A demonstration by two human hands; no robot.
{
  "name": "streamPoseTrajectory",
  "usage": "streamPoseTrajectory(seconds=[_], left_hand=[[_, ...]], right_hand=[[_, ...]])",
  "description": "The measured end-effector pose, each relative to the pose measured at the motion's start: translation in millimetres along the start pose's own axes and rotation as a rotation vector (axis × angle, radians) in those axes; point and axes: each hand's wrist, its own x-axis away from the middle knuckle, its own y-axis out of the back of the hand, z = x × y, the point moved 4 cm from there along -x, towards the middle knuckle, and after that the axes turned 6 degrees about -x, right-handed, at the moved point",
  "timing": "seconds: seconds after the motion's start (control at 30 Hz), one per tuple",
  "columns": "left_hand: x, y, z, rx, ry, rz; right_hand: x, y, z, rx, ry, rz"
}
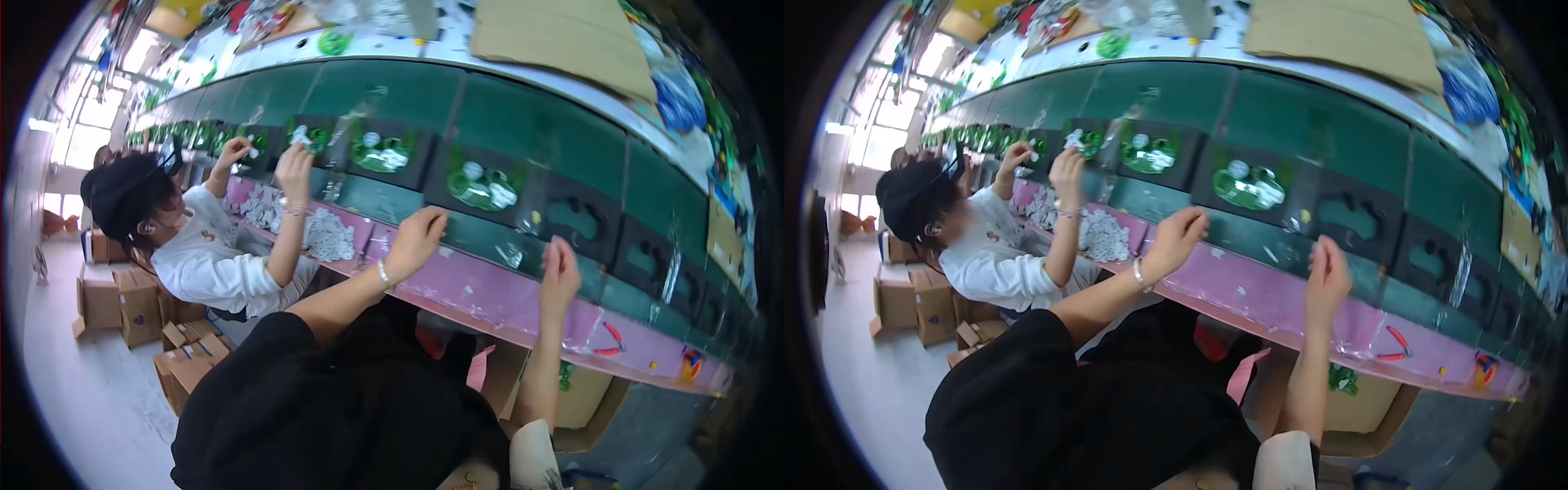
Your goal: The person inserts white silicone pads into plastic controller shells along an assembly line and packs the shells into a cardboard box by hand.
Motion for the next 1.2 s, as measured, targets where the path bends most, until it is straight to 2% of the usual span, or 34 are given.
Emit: streamPoseTrajectory(seconds=[0.1, 0.17, 0.3, 0.33, 0.37, 0.43, 0.5, 0.7, 0.8, 0.9, 1.0, 1.1, 1.2], left_hand=[[-34.6, 25.6, 7.6, -0.157, -0.216, -0.089], [-52.9, 28.4, 1.2, -0.124, -0.213, -0.097], [-91.7, 19.5, 13.8, -0.196, -0.202, -0.027], [-96.7, 19.6, 11.8, -0.205, -0.167, 0.004], [-102.1, 15.1, 14.5, -0.218, -0.192, 0.029], [-107.7, 16.2, 8.5, -0.221, -0.192, 0.077], [-113.2, 13.1, 7.2, -0.245, -0.207, 0.097], [-121.2, 4.2, 4.7, -0.276, -0.240, 0.078], [-117.0, 10.5, -1.2, -0.272, -0.251, 0.062], [-109.3, 29.9, -5.0, -0.235, -0.317, -0.040], [-95.8, 85.2, -13.9, -0.340, -0.247, -0.062], [-95.4, 131.7, 9.7, -0.422, -0.178, -0.170], [-109.9, 164.0, 35.9, -0.451, -0.100, -0.188]], right_hand=[[-59.1, -52.2, 0.9, 0.192, 0.118, -0.030], [-81.9, -69.4, -11.8, 0.338, 0.184, -0.033], [-95.9, -90.0, -12.3, 0.371, 0.076, 0.077], [-95.7, -93.3, -2.2, 0.531, 0.200, 0.069], [-98.3, -93.2, -1.6, 0.563, 0.112, 0.072], [-104.9, -91.7, -9.7, 0.598, 0.081, 0.088], [-107.4, -90.1, -14.0, 0.573, 0.073, 0.074], [-105.5, -82.8, 0.4, 0.430, -0.135, 0.059], [-105.1, -82.3, 22.3, 0.357, -0.113, 0.081], [-103.0, -92.5, 45.8, 0.340, -0.086, 0.145], [-93.4, -133.3, 61.5, 0.171, -0.100, 0.286], [-82.9, -184.6, 58.3, 0.074, -0.103, 0.409], [-81.1, -230.3, 46.2, 0.060, -0.108, 0.423]])
